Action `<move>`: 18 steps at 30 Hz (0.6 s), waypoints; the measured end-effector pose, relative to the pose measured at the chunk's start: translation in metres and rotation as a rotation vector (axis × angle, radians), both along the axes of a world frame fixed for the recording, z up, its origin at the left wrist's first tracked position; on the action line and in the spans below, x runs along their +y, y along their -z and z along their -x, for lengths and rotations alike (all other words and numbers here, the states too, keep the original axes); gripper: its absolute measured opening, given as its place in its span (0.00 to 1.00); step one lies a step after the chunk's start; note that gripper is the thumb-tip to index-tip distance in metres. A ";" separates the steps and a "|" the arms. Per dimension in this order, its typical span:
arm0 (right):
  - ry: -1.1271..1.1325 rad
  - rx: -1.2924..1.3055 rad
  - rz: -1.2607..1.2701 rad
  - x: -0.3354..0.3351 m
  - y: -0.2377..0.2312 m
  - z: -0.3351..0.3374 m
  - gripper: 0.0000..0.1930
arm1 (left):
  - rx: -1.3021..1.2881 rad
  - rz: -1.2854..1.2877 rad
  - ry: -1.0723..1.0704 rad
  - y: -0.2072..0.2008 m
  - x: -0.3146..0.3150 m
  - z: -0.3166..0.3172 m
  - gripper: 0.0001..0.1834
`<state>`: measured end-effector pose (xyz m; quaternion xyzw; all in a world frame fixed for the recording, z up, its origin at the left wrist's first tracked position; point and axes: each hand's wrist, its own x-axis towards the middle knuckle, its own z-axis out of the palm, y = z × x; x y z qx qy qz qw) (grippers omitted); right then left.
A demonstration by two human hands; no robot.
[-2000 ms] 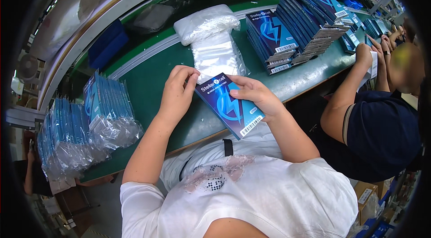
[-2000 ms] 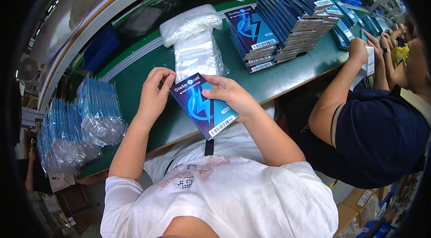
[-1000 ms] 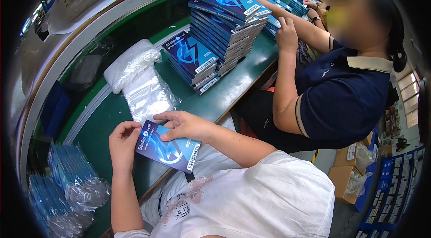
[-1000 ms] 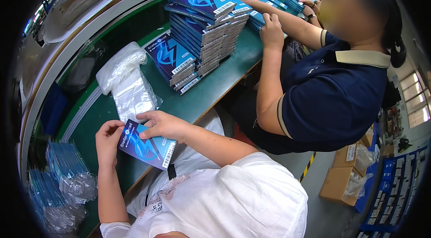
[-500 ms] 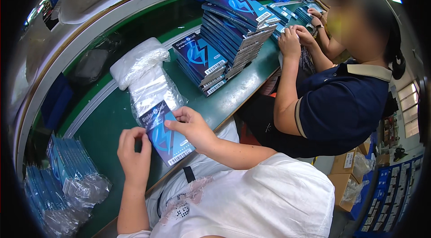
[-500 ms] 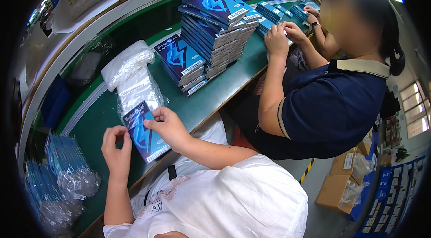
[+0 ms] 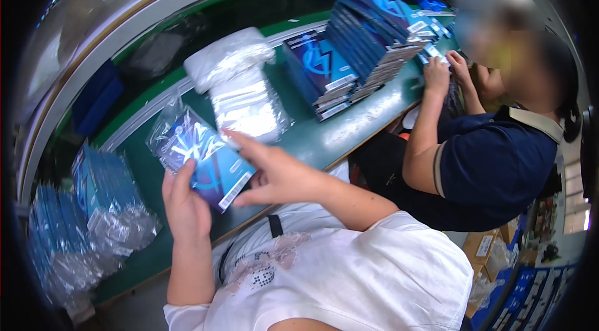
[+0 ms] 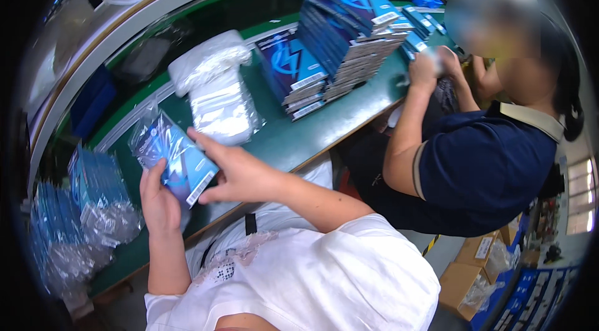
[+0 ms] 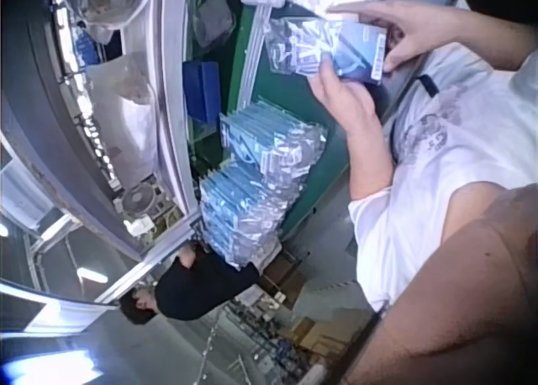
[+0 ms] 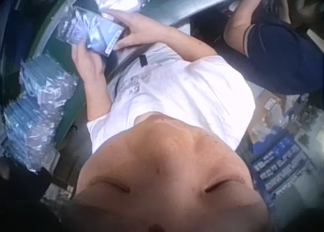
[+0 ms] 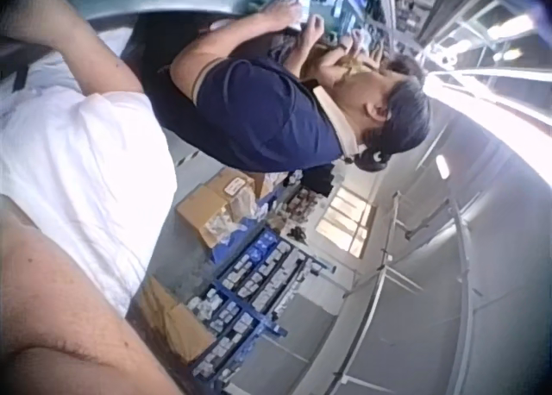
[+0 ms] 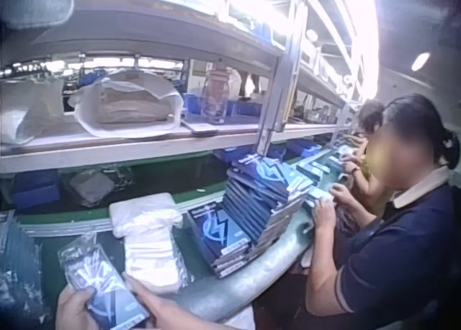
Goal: The person repeatedly picks up small blue packages labeled 'Stellar Cell' and places them into clear plastic bags. They then seal the bags and stack them on the green workbench. The process is repetitive, involving picking, inserting, and stacking.
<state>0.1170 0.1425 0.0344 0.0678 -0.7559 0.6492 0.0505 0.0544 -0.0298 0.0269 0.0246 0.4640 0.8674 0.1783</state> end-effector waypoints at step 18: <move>-0.430 0.599 -0.092 -0.057 -0.016 -0.007 0.16 | -0.273 -0.121 0.479 -0.025 -0.024 -0.023 0.30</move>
